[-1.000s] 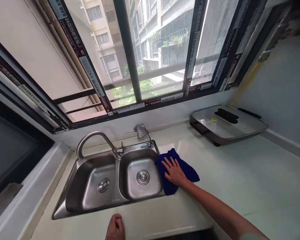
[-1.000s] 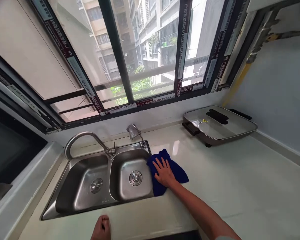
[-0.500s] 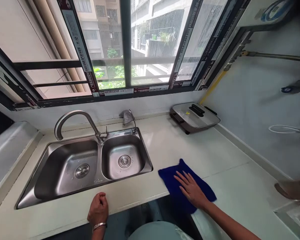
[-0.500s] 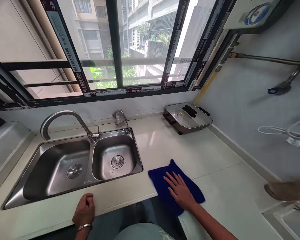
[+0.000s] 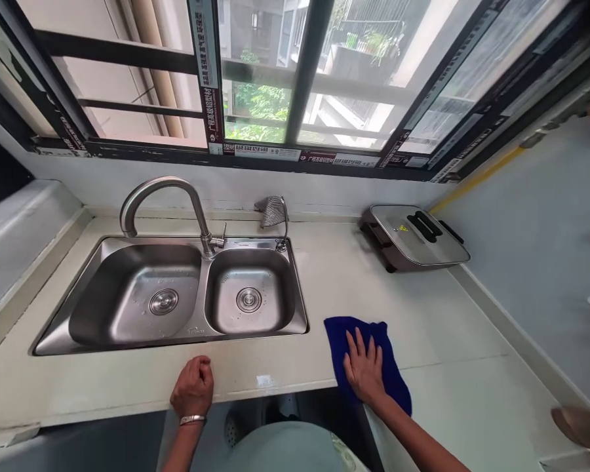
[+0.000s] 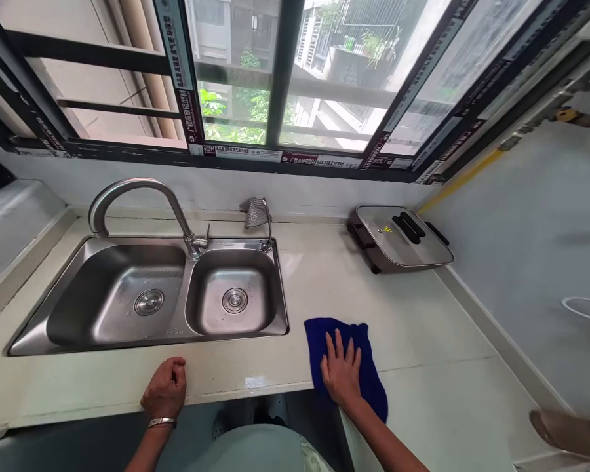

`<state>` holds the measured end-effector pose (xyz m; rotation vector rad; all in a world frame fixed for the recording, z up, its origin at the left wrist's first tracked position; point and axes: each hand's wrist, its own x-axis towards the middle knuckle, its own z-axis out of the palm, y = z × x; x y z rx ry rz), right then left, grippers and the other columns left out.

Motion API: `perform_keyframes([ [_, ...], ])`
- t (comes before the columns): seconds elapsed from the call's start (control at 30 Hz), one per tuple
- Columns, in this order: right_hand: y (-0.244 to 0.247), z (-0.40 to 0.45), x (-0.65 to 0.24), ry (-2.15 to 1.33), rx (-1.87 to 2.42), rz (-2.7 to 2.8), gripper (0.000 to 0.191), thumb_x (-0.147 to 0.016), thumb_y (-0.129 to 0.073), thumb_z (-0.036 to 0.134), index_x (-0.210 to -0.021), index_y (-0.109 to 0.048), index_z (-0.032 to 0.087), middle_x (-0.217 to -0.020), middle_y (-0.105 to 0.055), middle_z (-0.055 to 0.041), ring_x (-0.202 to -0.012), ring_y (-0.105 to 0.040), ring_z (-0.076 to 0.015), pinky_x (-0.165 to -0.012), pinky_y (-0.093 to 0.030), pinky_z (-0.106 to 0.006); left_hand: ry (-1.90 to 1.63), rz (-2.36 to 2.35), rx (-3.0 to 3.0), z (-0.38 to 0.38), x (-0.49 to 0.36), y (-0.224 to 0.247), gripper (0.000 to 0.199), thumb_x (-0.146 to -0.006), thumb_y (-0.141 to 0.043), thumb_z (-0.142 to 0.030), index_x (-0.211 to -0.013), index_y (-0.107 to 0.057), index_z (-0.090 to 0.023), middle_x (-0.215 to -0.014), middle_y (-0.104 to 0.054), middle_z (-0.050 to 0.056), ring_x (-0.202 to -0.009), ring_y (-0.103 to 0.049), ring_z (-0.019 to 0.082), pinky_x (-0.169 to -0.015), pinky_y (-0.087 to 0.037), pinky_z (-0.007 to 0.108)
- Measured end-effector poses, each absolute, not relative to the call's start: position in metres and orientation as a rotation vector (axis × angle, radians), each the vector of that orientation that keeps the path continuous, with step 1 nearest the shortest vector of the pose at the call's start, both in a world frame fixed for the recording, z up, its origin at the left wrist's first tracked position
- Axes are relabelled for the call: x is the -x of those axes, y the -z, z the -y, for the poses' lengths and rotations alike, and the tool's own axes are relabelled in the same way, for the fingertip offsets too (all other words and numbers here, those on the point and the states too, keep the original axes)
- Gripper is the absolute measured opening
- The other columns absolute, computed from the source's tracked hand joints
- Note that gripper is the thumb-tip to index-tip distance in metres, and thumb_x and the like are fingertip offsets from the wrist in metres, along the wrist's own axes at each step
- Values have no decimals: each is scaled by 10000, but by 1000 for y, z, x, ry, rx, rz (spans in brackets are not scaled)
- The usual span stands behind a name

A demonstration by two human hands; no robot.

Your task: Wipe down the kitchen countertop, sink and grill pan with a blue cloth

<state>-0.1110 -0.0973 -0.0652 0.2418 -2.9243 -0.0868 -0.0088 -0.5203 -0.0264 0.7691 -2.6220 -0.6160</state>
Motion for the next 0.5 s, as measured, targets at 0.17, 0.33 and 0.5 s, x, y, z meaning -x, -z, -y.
perform_keyframes([
  [0.17, 57, 138, 166, 75, -232, 2920, 711, -901, -346, 312, -1574, -132, 236, -1645, -132, -99, -1465, -169, -449, -1103, -216, -713, 611, 2606, -801, 519, 8, 30, 242, -860, -425, -151, -815, -654, -212, -794, -712, 12, -707, -597, 132, -659, -386, 261],
  [0.33, 50, 178, 224, 39, -205, 2905, 640, -917, -316, 322, -1543, -276, 194, -1618, -223, -141, -1452, -177, -454, -1081, -225, -721, 599, 2624, -844, 518, 8, 29, 235, -862, -423, -151, -816, -646, -210, -787, -703, 7, -702, -594, 126, -668, -384, 257],
  [0.5, 44, 205, 278, -32, -180, 2913, 608, -931, -309, 343, -1513, -349, 173, -1587, -298, -150, -1433, -220, -451, -1088, -223, -701, 556, 2647, -904, 515, 7, 27, 238, -866, -424, -153, -820, -650, -211, -789, -702, 10, -699, -578, 127, -637, -350, 265],
])
